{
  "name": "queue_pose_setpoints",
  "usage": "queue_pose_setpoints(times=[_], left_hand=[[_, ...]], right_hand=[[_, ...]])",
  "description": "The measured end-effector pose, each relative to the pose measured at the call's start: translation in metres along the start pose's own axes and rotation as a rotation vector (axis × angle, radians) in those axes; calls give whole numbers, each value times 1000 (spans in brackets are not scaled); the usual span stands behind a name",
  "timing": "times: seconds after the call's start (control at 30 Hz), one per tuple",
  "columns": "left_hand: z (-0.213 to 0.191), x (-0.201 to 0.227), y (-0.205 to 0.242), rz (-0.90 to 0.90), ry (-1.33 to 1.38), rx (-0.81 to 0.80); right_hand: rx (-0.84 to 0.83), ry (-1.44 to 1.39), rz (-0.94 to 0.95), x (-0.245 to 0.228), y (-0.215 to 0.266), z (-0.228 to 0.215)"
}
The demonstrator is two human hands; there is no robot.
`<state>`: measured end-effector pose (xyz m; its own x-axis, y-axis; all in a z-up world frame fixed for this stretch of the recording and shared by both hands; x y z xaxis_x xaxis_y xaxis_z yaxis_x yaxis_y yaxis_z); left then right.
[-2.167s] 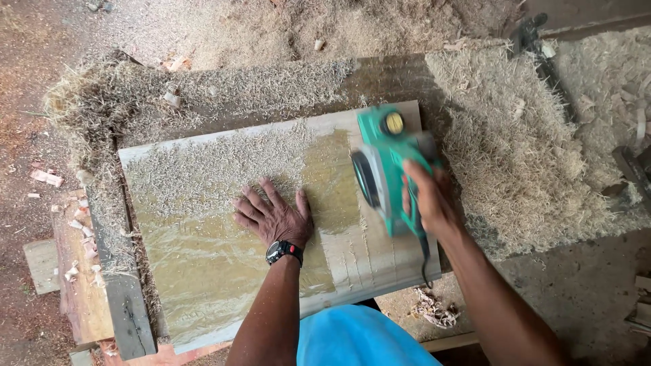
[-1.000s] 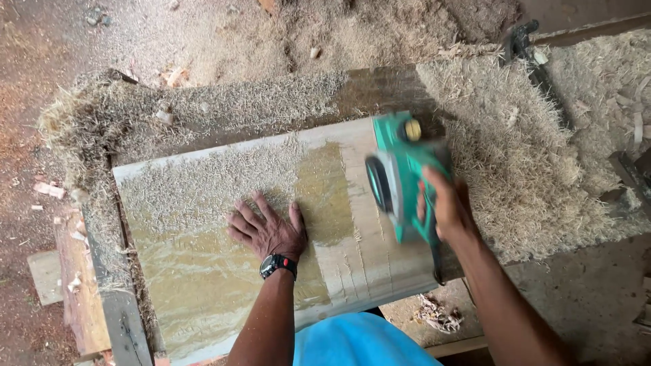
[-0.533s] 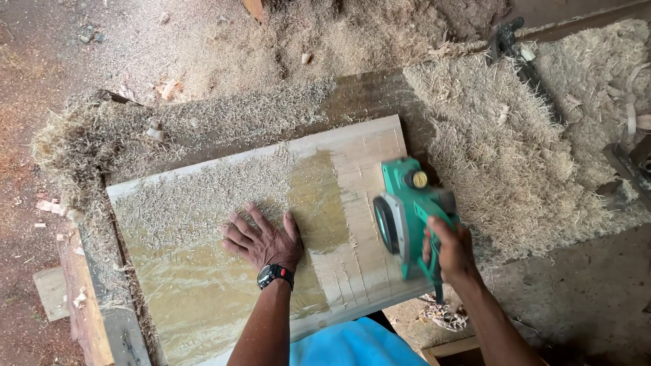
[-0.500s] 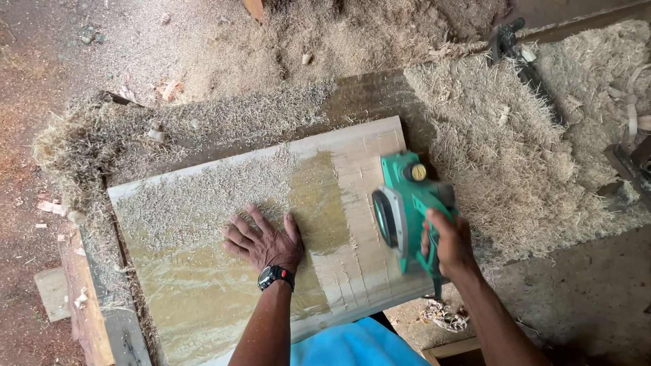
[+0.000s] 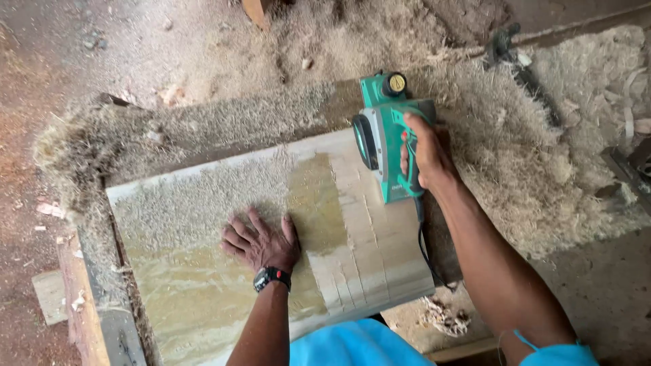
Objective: Planing the surface of a wooden board using an electric hand planer.
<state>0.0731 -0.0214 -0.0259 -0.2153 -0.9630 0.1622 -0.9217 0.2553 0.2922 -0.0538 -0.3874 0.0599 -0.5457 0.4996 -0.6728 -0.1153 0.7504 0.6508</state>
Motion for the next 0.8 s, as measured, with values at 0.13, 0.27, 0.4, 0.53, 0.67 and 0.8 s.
queue_pose_setpoints(times=[0.13,0.27,0.4,0.53,0.67,0.8], left_hand=[[-3,2,2,43,20,68],[2,0,3,16,-30,11],[-2,3,4,39,-1,58],[-6,6,4,33,-29,56],[1,3,3,29,-10,42],[4,1,1,19,-13,48]], right_hand=[[39,-71,133,73,50,-57],[34,-16,80,150,105,-119],[69,-23,98,181,129,-142],[57,0,93,156,111,-124],[53,-21,83,103,78,-87],[59,-54,67,53,38,-54]])
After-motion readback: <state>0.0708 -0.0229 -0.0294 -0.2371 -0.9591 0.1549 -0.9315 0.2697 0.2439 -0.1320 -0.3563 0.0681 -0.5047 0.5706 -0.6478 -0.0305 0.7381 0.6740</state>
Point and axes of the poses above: each hand's wrist, its own y-axis away from the middle knuckle, its own z-axis out of the palm, x = y × z, the point moved 8 cm from there along -y, towards the middle knuckle, and after that the axes turned 8 degrees about x, right-handed, at the moved point
